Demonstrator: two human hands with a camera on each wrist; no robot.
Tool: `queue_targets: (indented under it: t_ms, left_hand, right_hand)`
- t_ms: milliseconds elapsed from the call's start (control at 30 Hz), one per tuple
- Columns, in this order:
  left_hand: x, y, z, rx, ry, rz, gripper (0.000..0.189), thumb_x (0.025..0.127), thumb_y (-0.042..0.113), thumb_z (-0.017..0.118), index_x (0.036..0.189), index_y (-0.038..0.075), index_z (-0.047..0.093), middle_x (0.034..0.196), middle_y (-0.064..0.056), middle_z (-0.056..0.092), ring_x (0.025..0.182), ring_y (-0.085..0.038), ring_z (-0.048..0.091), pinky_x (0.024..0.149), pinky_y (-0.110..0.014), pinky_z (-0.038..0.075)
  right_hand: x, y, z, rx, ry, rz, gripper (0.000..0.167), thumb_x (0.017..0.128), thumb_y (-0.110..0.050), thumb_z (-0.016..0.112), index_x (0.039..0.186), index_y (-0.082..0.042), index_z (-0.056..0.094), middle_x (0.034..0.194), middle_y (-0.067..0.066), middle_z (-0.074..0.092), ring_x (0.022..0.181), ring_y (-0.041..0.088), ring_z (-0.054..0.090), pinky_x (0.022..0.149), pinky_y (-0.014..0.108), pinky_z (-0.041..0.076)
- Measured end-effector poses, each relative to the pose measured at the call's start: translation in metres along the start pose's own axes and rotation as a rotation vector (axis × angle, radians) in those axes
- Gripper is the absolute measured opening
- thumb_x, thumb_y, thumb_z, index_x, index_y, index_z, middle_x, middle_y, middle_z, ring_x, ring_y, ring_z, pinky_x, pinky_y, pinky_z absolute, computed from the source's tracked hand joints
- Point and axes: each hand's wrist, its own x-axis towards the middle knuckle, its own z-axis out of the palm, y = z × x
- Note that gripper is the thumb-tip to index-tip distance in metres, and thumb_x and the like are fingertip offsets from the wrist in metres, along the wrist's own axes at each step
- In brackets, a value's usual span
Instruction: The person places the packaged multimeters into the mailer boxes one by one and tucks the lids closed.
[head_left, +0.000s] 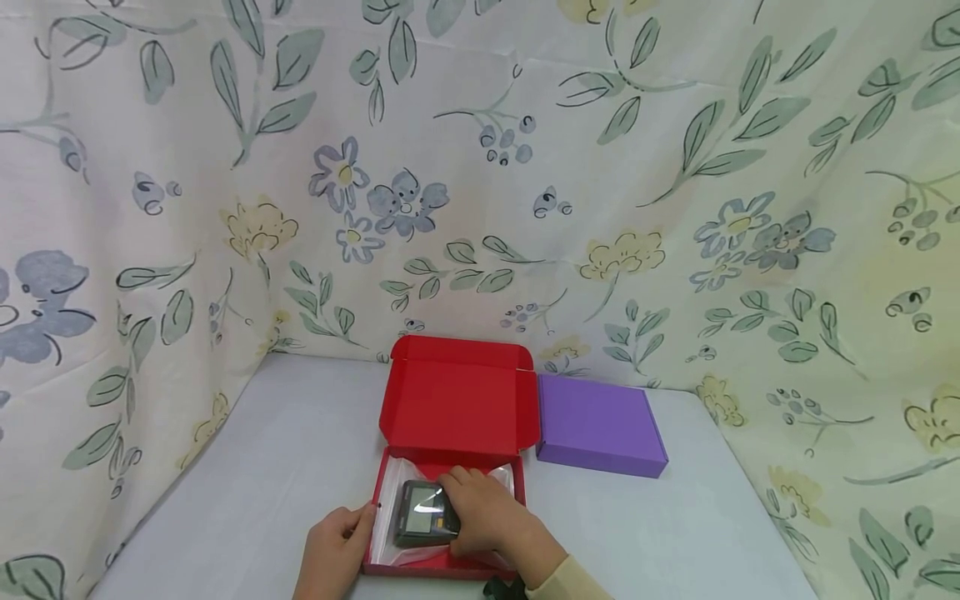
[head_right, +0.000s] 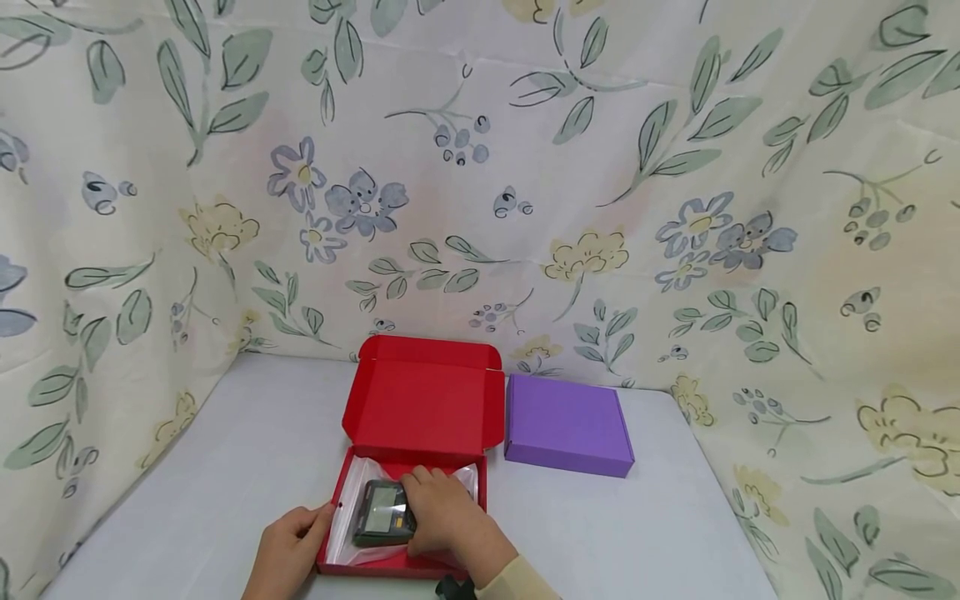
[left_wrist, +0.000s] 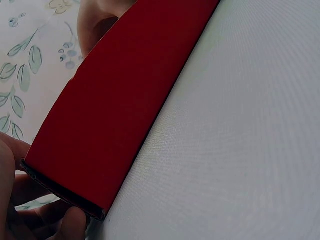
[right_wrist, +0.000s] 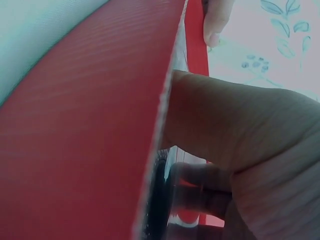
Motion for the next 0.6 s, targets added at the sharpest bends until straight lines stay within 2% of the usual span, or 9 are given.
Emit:
queue_targets:
  t_ms: [600]
  left_hand:
    - [-0.0011,0.0014,-0.0006,0.001,0.007,0.003,0.039,0.099,0.029,0.068,0.114,-0.007,0.075,0.064,-0.002,0.047,0.066,-0.018,0.045,0.054,-0.028,0.035]
  right_hand:
    - [0.0022,-0.0012,0.0005,0.009,-0.027,0.031,0.093,0.057,-0.035,0.098,0.138,-0.017,0.058,0.121,-0.009,0.059,0.106,0.011,0.054,0.098,0.036,0.052]
